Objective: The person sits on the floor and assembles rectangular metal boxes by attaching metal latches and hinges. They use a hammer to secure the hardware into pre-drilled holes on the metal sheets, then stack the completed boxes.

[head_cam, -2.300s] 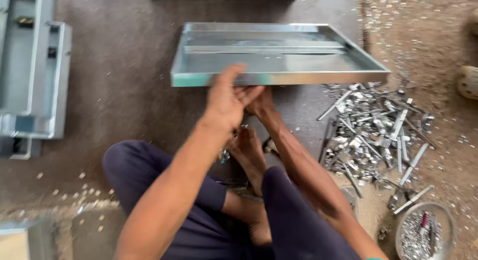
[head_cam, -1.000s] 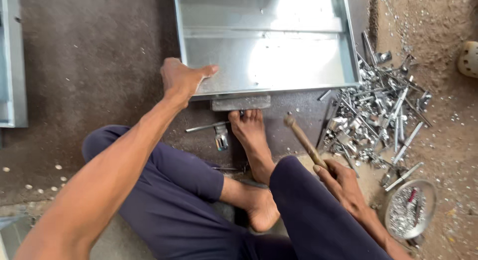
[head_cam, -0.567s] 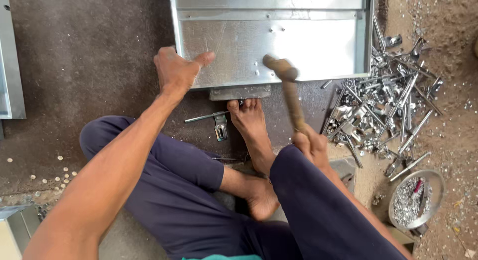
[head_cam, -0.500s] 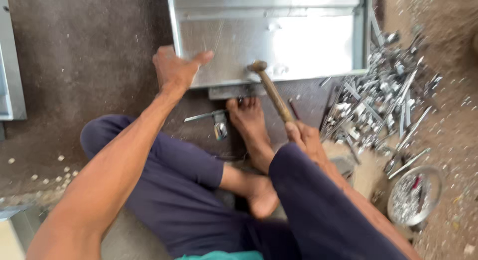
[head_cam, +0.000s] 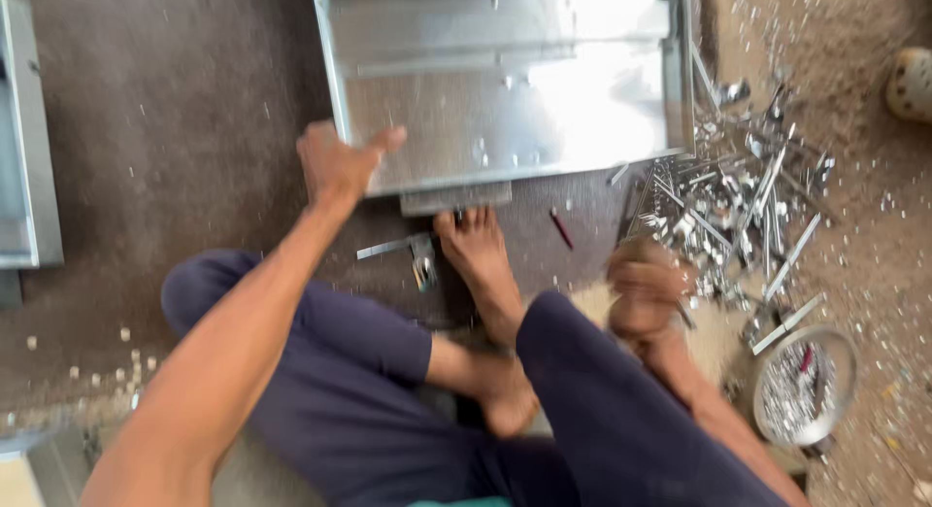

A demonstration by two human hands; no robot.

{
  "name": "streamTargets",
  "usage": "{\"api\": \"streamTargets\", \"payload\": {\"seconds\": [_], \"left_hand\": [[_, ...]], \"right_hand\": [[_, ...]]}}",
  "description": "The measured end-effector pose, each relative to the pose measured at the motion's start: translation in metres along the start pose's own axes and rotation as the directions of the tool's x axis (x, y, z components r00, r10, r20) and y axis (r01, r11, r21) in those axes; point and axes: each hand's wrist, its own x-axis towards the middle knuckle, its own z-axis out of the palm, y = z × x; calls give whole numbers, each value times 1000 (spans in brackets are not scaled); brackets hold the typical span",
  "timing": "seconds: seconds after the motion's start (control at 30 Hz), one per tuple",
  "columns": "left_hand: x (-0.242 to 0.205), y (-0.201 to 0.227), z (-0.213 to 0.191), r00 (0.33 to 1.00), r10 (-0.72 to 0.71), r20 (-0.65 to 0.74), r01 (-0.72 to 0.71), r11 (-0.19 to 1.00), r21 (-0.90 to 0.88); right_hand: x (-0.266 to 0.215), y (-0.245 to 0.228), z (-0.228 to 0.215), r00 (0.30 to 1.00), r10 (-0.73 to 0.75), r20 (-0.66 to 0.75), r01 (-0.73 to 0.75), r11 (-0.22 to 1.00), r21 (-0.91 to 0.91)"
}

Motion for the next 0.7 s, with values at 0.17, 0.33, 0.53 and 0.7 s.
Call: {"api": "streamTargets", "payload": {"seconds": [0.17, 0.33, 0.53, 0.7], "left_hand": [[10, -17, 9, 986, -165, 5, 164, 981, 103], [6, -5, -4, 956, -288, 57, 284, 956, 68], [-1, 23, 4, 769, 622, -145, -377, 625, 683], [-2, 49, 47, 709, 313, 632, -589, 755, 287]], "right_hand": [[-2, 32, 20, 999, 0, -50, 4, 997, 83], [-34, 56, 15, 998, 0, -56, -1, 1000, -17], [-45, 43, -24, 995, 99, 23, -82, 919, -386], [26, 20, -4, 997, -70, -15, 62, 949, -309]]}}
